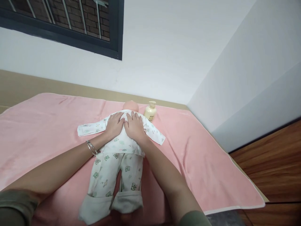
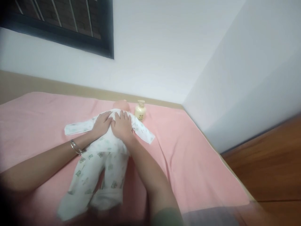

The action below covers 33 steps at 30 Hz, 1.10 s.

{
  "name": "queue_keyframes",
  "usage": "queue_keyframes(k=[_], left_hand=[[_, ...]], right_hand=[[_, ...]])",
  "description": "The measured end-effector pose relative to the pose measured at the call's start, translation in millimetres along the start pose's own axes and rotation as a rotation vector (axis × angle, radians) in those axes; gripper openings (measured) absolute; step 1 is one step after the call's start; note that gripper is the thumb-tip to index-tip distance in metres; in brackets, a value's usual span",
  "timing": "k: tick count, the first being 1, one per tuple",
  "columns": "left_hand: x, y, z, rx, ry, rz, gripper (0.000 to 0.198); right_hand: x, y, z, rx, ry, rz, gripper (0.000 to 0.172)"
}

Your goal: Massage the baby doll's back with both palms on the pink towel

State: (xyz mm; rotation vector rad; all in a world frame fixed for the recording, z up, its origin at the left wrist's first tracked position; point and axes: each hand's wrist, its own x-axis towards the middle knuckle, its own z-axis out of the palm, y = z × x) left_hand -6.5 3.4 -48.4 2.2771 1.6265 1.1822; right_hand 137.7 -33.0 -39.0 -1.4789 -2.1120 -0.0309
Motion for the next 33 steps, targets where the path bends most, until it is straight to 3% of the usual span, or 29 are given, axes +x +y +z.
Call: queue_keyframes(k=[10,23,33], left_hand=[[-2,-7,10.9,-0.102,0.064,-0.032,0.058],[-9,-4,13.9,-0.033,0.087,-0.042,0.055],[-12,-3,14.5,0.004,0.086,0.042,0.05]], right_hand=[[-6,0,9,0.025,0.101,-0.003,0.056],[-9,1,2,0.077,0.03,0.061,0.055],[-5,6,4,0.045,0.023,0.072,0.054]])
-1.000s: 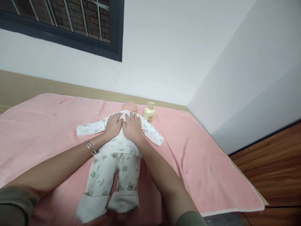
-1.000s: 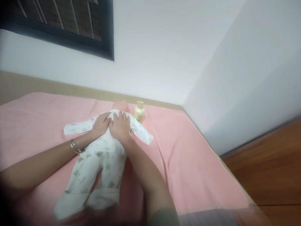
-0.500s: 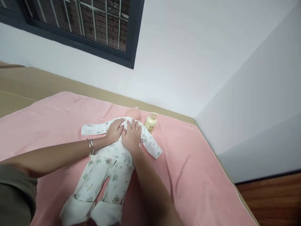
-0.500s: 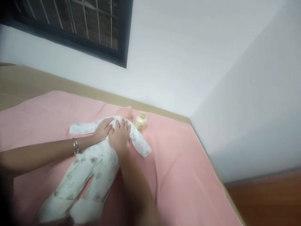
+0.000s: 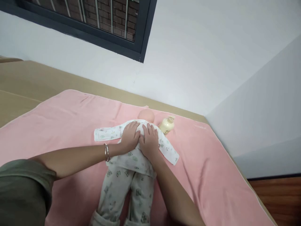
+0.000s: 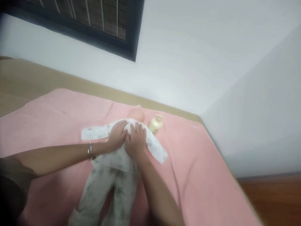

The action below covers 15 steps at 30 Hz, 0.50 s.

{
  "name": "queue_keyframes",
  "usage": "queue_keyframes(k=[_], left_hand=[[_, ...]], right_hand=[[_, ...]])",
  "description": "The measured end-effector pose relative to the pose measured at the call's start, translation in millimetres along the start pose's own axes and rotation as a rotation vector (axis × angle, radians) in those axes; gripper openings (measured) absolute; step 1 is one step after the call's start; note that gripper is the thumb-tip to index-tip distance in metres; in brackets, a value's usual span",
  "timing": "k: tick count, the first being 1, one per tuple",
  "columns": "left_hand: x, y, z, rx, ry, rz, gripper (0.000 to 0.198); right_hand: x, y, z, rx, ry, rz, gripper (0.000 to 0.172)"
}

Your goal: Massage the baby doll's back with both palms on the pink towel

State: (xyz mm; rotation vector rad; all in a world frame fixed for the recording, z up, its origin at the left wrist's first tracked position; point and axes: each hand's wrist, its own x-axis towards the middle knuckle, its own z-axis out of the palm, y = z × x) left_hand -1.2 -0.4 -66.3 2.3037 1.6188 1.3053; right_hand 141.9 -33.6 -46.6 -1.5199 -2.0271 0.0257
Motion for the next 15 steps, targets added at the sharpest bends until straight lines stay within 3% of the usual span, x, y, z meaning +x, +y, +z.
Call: queue_keyframes(k=[4,10,15], left_hand=[[-3,-2,4.1,-0.008,-0.004,0.098,0.053],[-4,6,1.0,-0.059,-0.045,-0.004,0.054],[-3,5,-3.5,-0.073,-0.055,0.0,0.054]], right_hand=[[0,0,-7,0.003,-0.05,0.026,0.056],[0,-1,-11,0.013,-0.076,0.034,0.056],[-2,-5,-12,0.017,-0.063,0.043,0.056]])
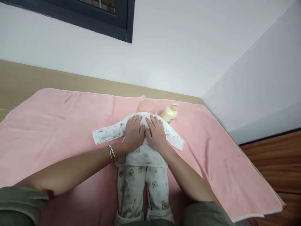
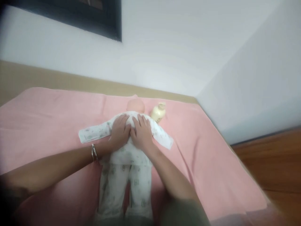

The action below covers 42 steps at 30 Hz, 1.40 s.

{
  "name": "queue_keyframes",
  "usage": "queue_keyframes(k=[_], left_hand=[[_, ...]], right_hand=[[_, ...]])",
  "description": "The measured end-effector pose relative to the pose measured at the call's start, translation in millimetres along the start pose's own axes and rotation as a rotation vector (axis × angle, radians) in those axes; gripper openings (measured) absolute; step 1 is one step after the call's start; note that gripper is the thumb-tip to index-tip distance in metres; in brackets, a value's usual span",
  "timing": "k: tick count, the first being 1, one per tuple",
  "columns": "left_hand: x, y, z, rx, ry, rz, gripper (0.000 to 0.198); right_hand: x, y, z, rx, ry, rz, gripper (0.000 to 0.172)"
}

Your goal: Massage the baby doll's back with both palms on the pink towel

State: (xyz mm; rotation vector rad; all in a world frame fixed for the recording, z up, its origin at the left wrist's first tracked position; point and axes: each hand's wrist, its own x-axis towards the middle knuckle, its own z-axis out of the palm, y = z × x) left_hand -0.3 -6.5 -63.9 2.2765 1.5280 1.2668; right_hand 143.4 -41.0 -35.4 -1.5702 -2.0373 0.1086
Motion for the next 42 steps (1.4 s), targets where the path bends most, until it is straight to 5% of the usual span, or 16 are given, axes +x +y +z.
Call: queue_keyframes(k=[14,19,22,27,35,42], left_hand=[[10,5,-12.3,0.043,-0.037,-0.039,0.052],[24,23,-22.8,-0.031,-0.054,-0.154,0.045],[43,51,-25.5,-0.271,0.023,-0.25,0.049],[89,108,-24.6,-1.11,-0.014,-0.642,0.063],[122,141,-15.3,-1.659,-0.212,-0.936,0.072],[117,140,-7.3,-1.752,-0.207,-0.998,0.068]], right_hand=[[2,2,13,0.012,0.061,-0.044,0.056],[2,2,-14,-0.001,-0.009,-0.112,0.054],[1,15,-60,0.157,-0.072,-0.212,0.046],[20,44,-120,0.289,0.439,-0.009,0.051],[52,36,-92,0.049,0.254,0.093,0.058],[47,37,-90,-0.059,0.25,0.079,0.052]])
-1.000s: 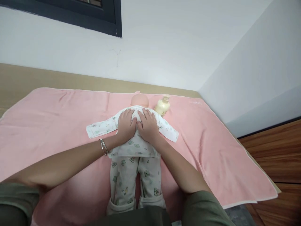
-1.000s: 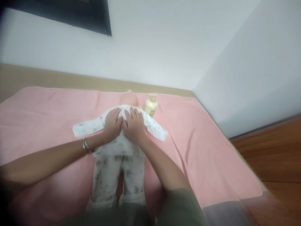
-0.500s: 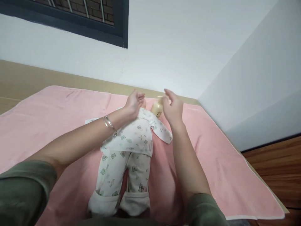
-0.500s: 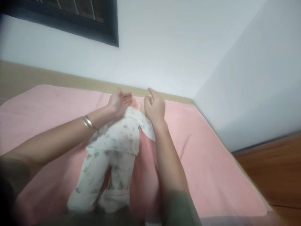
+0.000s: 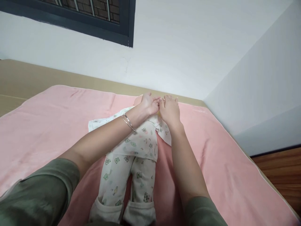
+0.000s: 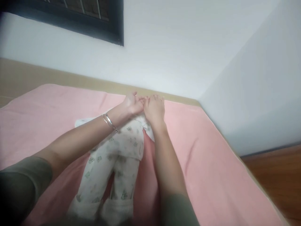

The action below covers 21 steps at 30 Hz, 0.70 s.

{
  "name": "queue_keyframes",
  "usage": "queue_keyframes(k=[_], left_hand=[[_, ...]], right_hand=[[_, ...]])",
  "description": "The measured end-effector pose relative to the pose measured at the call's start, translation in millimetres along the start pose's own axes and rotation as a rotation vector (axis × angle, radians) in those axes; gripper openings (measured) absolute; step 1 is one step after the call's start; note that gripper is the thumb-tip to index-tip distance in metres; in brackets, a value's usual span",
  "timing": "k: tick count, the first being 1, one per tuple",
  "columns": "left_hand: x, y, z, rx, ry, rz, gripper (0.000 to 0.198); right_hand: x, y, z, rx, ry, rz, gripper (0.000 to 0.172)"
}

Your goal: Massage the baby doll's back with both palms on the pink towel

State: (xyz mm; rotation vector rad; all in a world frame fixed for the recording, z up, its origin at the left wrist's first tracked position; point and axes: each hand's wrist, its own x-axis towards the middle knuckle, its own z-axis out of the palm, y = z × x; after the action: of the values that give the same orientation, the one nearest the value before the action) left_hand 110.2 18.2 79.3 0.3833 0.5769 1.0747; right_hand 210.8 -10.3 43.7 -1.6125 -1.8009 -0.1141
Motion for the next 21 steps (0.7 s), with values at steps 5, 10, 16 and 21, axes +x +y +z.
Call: queue_keyframes(k=[5,10,16,21], left_hand=[[-32,7,-14.5,0.032,0.053,-0.067,0.063],[-72,13,-21.1,0.087,0.078,-0.128,0.059],[-128,26,-7.3,0.059,-0.099,-0.094,0.051],[-159,52,-3.8,0.131,-0.113,0.031,0.059]], right_hand=[[1,3,-3,-0.007,-0.044,0.019,0.053],[-8,-14,-14,0.082,-0.143,0.097,0.065],[-48,-68,-23,0.271,-0.131,-0.058,0.073],[-101,-111,-33,0.241,-0.081,-0.401,0.082]])
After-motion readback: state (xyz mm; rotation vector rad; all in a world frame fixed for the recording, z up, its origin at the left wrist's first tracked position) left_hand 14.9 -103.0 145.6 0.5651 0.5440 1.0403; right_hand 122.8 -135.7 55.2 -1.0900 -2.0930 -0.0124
